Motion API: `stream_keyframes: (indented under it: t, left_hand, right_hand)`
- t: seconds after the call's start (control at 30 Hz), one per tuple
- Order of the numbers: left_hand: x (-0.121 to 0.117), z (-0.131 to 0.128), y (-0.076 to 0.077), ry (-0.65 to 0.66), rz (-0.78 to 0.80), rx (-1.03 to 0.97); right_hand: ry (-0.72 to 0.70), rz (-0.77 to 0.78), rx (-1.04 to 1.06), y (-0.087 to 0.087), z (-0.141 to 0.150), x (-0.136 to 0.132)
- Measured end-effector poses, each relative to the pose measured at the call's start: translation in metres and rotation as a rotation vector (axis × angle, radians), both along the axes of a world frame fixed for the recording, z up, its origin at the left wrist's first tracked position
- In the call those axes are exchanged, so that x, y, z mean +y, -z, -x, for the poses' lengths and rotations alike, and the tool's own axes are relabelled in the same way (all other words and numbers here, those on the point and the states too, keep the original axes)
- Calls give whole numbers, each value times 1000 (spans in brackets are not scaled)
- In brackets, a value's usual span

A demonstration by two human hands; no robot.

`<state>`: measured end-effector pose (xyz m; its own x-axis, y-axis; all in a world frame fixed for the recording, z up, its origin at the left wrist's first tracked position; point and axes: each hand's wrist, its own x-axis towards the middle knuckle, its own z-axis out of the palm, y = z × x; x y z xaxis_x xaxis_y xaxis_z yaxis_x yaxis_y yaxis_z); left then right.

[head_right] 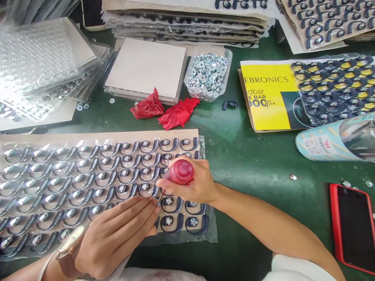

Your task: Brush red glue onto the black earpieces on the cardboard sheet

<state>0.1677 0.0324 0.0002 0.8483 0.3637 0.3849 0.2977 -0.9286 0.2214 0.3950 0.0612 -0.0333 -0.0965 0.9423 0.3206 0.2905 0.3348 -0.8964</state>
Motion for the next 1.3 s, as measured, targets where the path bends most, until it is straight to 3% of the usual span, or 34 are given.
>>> stream_keyframes:
  t: [0.33, 0.47, 0.9, 1.13, 1.3]
  left_hand:
    - [3, -4, -6, -15, 19, -7]
    - [4, -4, -6, -26, 21, -4]
    - [6, -3, -6, -16, 31, 5]
    - [6, -3, -6, -30, 23, 4]
    - [5, -1, -4, -36, 72, 8]
  right_hand:
    - [52, 122, 98, -1, -1, -1]
    - [87, 167, 45, -4, -2, 0]
    - [82, 163, 12, -2, -2, 1]
    - [32, 239, 42, 1, -2, 1]
    - [50, 217, -41, -5, -3, 2]
